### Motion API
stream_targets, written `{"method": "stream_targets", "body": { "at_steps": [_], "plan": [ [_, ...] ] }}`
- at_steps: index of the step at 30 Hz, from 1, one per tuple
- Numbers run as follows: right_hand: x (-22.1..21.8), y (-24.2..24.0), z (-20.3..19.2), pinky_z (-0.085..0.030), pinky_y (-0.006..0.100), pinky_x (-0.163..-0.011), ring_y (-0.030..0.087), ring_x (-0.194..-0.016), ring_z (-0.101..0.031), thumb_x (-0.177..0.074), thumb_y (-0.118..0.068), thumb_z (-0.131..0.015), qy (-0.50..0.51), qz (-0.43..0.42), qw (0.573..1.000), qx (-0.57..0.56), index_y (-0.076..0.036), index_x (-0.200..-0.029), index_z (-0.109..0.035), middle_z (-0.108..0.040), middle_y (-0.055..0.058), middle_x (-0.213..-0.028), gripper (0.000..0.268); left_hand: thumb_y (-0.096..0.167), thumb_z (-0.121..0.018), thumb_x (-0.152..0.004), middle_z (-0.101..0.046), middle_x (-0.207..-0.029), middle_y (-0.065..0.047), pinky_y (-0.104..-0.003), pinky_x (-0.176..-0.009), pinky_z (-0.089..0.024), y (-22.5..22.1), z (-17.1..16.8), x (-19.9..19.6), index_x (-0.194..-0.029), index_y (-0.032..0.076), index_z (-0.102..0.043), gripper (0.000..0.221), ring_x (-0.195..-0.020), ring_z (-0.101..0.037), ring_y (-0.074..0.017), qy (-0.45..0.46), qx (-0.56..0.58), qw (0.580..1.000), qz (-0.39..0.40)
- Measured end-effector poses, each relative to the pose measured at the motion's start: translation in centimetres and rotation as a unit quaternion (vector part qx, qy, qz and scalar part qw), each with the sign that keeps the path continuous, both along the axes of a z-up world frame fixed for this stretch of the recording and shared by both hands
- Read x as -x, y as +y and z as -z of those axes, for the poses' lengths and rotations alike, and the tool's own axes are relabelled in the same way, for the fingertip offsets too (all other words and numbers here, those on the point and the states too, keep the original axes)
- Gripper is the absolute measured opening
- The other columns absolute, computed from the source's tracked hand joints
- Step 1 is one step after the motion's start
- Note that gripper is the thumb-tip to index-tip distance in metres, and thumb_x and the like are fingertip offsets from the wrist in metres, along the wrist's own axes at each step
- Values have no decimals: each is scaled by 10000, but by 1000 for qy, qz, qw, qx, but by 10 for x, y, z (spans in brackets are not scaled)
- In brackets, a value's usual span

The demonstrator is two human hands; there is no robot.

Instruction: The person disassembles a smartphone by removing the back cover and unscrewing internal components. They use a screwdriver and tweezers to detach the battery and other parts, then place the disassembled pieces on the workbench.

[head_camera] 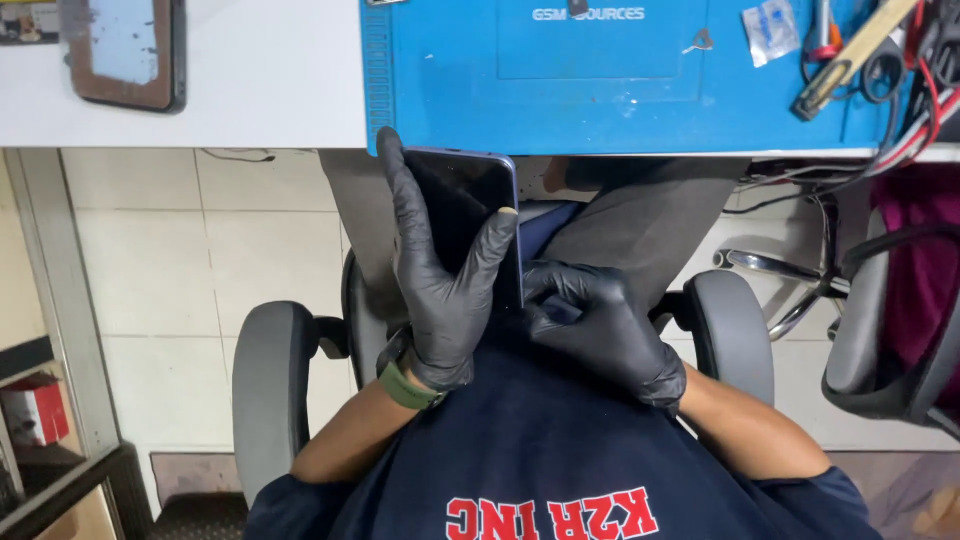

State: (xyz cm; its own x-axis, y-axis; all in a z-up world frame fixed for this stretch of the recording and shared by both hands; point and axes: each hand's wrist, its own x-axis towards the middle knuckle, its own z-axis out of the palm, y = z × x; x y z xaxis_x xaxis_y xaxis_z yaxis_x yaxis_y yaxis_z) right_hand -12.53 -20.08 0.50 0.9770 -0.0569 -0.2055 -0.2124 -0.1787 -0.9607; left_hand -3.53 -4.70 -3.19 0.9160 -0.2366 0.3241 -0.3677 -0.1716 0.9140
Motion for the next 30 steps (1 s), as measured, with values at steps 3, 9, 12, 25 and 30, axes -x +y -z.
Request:
{"method": "stream_targets", "body": {
  "at_steps": [3,9,12,25,30],
  "plan": [
    [2,0,-16,-510,238,-772,47,-861,-615,-897,64,-694,-23,5,999,26,-100,-927,-753,-704,-46,-899,176,253,-808,-1172,-187,-1925,-137,-490,-1591,-281,-2,-14,6,-1816,105,-153,931,-1853,-237,-342,19,-24,999,16],
    [9,-7,-19,-408,258,-637,48,-698,-475,-905,42,-672,-55,28,994,94,-112,-838,-689,-575,-45,-749,169,406,-863,-1082,-396,-1842,-209,-413,-1371,-535,-5,-37,14,-1778,90,-249,981,-1673,-592,-370,2,-103,995,8],
    [1,-31,-26,-524,302,-768,122,-838,-653,-961,11,-741,-118,54,979,156,-64,-996,-724,-704,22,-910,85,390,-894,-1050,-440,-1810,-192,-389,-1257,-614,-7,-27,24,-1763,108,-285,979,-1595,-650,-343,-10,-98,994,47],
    [-19,-49,-73,-651,307,-999,207,-1175,-798,-942,35,-696,-101,36,988,111,-5,-1286,-769,-822,121,-1264,354,471,-954,-987,-695,-1512,-213,-389,-810,-678,0,-33,17,-1755,192,-321,1034,-1010,-803,-304,-82,-146,985,45],
    [-18,-54,-77,-671,328,-1068,204,-1219,-787,-941,21,-755,-50,34,998,16,8,-1315,-759,-821,143,-1299,374,522,-965,-965,-776,-1344,-154,-359,-845,-695,2,-29,7,-1738,184,-367,1034,-963,-782,-236,-116,-158,976,94]
  ]
}}
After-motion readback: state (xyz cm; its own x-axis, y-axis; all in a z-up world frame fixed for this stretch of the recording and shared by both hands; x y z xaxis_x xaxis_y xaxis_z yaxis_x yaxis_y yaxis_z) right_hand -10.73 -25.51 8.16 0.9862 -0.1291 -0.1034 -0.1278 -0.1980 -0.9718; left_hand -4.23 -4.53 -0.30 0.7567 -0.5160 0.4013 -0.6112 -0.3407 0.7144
